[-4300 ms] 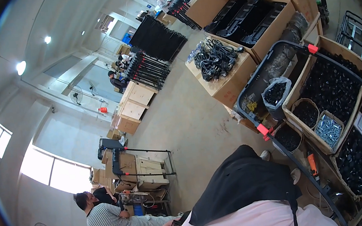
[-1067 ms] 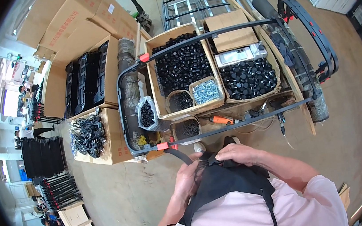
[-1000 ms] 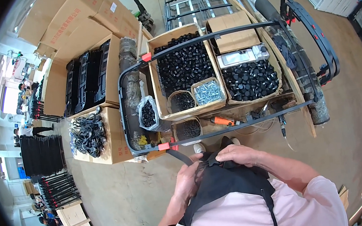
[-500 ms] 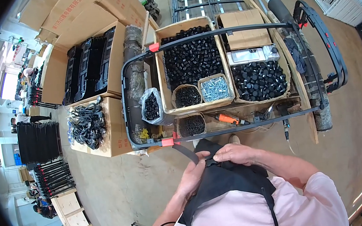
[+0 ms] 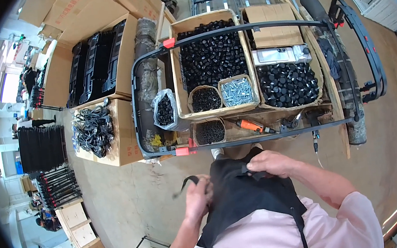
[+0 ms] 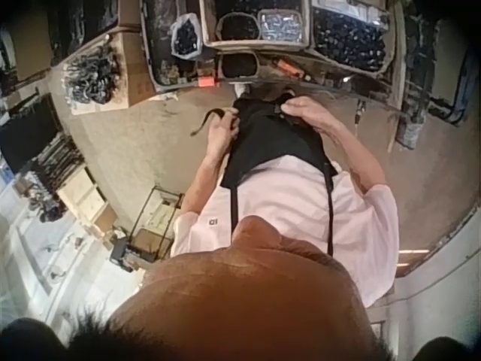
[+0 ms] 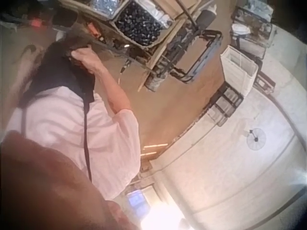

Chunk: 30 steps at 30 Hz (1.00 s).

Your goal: Assembling a plastic housing for outdoor equipment using internal components and an electric screwdriver.

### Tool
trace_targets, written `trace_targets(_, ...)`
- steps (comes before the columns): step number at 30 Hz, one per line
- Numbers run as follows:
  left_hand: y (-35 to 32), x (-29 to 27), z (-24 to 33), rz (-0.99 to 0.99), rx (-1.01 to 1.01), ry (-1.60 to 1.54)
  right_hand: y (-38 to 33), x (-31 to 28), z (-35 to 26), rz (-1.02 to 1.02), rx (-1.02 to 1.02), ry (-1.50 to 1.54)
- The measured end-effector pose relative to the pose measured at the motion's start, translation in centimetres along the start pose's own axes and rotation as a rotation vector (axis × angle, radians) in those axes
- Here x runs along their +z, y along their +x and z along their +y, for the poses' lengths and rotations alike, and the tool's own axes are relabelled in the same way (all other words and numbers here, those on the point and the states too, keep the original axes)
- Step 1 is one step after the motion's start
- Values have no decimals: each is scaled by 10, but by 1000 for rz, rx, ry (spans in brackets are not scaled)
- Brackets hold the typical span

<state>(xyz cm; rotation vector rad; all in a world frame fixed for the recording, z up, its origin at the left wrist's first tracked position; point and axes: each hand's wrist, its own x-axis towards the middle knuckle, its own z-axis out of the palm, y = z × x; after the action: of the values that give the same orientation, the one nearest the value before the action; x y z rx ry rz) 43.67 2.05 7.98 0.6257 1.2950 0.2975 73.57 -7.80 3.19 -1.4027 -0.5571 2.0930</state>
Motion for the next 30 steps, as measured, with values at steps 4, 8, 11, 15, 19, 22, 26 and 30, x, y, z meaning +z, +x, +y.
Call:
trace_targets(4,-30,24,27,-18,165,133,-18,26,-35,-74,-138,25)
trace_targets(8,-68,11,58,-19,171,204,-32,26,-46,-150,-170,14)
trace_targets(11,-82,4,60,2,326,150,-39,26,-50,-110,-167,166)
trace_targets(15,-16,54,32,-24,233,249,-12,37,-36,-1,-141,268)
trace_targets(19,15,62,2,-85,181,138,3,40,-19,-75,-66,144)
trace_targets(22,17,65,0,-21,189,149,0,39,-19,-80,-52,214)
trace_targets(26,21,65,-11,-85,248,160,2,36,-12,-97,-63,238)
trace_targets(30,26,63,-15,-32,413,295,6,31,-9,-114,-46,240)
